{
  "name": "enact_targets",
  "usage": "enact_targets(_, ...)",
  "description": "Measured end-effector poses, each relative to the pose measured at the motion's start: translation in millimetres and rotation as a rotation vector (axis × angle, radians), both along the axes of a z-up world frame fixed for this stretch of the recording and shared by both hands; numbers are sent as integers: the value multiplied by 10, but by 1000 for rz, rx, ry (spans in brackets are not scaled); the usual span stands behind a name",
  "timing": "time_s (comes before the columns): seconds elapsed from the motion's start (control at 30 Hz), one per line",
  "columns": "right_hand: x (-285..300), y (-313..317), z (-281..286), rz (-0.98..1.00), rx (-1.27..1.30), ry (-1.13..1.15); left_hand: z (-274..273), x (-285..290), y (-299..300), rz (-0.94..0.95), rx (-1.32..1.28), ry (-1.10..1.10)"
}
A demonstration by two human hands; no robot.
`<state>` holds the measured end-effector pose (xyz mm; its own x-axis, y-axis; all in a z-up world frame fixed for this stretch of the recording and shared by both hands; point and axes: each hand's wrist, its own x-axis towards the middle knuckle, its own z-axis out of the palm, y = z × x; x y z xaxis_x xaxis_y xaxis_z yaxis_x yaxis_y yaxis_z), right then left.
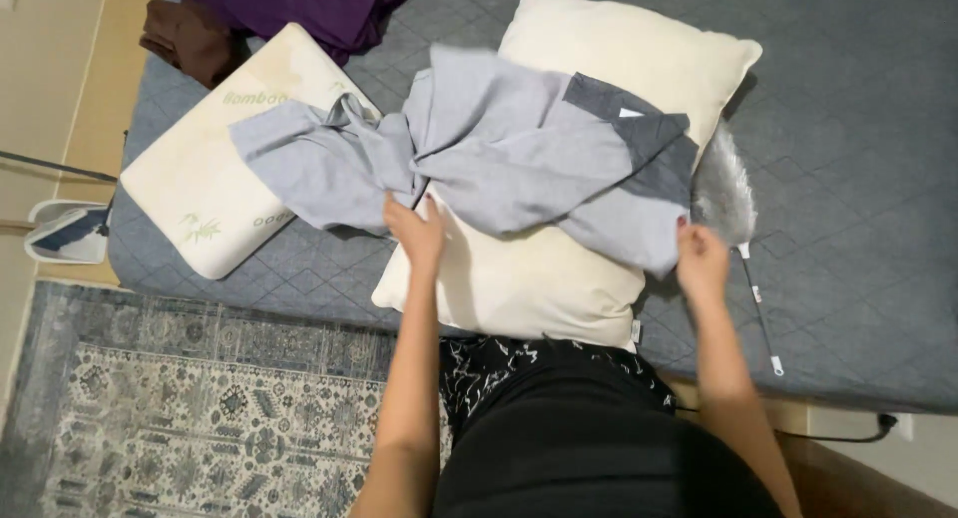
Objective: The person dusts a white pillow with a feather duster, then places a gray pillowcase over the pillow and adjusts it by hand.
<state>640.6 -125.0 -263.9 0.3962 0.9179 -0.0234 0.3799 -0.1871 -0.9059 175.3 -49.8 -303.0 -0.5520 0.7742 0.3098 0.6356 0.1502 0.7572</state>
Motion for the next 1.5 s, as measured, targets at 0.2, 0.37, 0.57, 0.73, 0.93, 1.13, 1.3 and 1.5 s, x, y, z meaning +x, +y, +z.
enact_targets(0.2,-438,-211,-197,109,83,304,1622,918,-140,-453,78,287)
enact_targets(0.37,-399,-336,-354,66,-77,450,1650,1123,64,-709,-30,353)
enact_targets(0.57,-228,-345,-188,60,-102,512,1227,943,202,-753,-250,421)
enact_targets(0.73,-19,-258,4,-36,-68,417,538,341,456,-533,-17,-156)
enact_targets(0.93,20,-421,181,155,-33,379,494,-77,-156,-176,202,-830)
enact_targets(1.13,309,-504,-2,664,-381,293,120,-616,-548,93,-248,-224)
enact_targets(1.3,204,-191,439,479,-353,-141,778,-526,-335,-133,-38,146)
enact_targets(1.5,-155,626,476,138,84,-12,1824,495,58,-521,86,222)
